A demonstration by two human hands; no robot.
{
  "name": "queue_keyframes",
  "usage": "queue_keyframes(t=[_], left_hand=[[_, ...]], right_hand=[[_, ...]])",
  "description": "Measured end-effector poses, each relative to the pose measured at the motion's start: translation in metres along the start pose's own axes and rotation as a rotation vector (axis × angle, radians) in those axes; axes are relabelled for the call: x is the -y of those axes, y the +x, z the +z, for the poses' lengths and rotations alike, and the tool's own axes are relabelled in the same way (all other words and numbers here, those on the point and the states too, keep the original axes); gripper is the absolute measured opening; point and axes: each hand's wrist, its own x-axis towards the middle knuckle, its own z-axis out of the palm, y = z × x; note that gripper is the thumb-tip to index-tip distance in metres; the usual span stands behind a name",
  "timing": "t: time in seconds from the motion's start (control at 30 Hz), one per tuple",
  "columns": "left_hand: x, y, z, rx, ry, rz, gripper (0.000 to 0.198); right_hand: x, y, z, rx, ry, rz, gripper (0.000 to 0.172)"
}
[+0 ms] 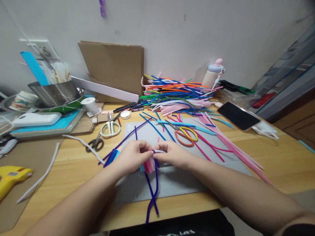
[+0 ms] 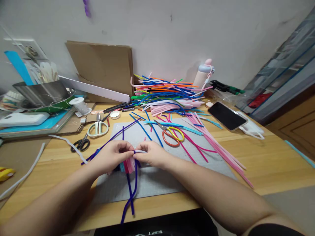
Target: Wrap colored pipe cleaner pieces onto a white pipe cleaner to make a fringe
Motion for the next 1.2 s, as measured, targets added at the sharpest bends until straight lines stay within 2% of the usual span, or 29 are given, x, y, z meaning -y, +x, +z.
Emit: queue_keyframes(t=[0.07,0.3,0.53,0.67,0.7,0.77,0.83,0.87,0.9,0.97,1.03,1.13,1.2], left_hand=[[0.003,0.003,-0.002,0.043,-0.059,-0.065,0.022],[0.014,0.010,-0.006,0.208,-0.274,-0.029,0.021],[0.007,0.007,-0.004,0.163,-0.218,-0.015,0.023],[0.012,0.009,-0.004,0.114,-0.250,0.018,0.023],[0.015,0.010,-0.006,0.090,-0.296,0.024,0.023],[0.019,0.012,-0.010,0.051,-0.384,0.019,0.025],[0.022,0.015,-0.014,-0.009,-0.428,0.004,0.026],[0.023,0.016,-0.016,-0.043,-0.438,-0.002,0.026],[0.023,0.016,-0.018,-0.076,-0.444,-0.006,0.026],[0.023,0.017,-0.020,-0.126,-0.458,-0.007,0.026],[0.021,0.017,-0.019,-0.153,-0.473,-0.010,0.027],[0.018,0.016,-0.016,-0.176,-0.475,-0.030,0.029],[0.017,0.015,-0.014,-0.194,-0.450,-0.035,0.030]], right_hand=[[0.002,-0.001,-0.003,0.012,-0.021,0.000,0.024],[0.008,-0.004,-0.007,0.077,-0.050,0.048,0.022],[0.007,-0.007,-0.005,0.061,-0.133,0.042,0.023],[0.004,-0.003,-0.005,0.066,-0.100,0.000,0.023],[0.004,-0.002,-0.005,0.007,-0.104,-0.057,0.023],[0.006,-0.004,-0.007,-0.220,-0.200,-0.238,0.023],[0.011,-0.011,-0.008,-0.513,-0.415,-0.472,0.020],[0.013,-0.015,-0.008,-0.628,-0.533,-0.575,0.015],[0.016,-0.020,-0.007,-0.682,-0.626,-0.642,0.012],[0.018,-0.025,-0.004,-0.595,-0.731,-0.635,0.020],[0.016,-0.025,0.001,-0.440,-0.741,-0.484,0.019],[0.007,-0.017,0.008,-0.292,-0.671,-0.280,0.036],[0.001,-0.012,0.010,-0.237,-0.664,-0.261,0.029]])
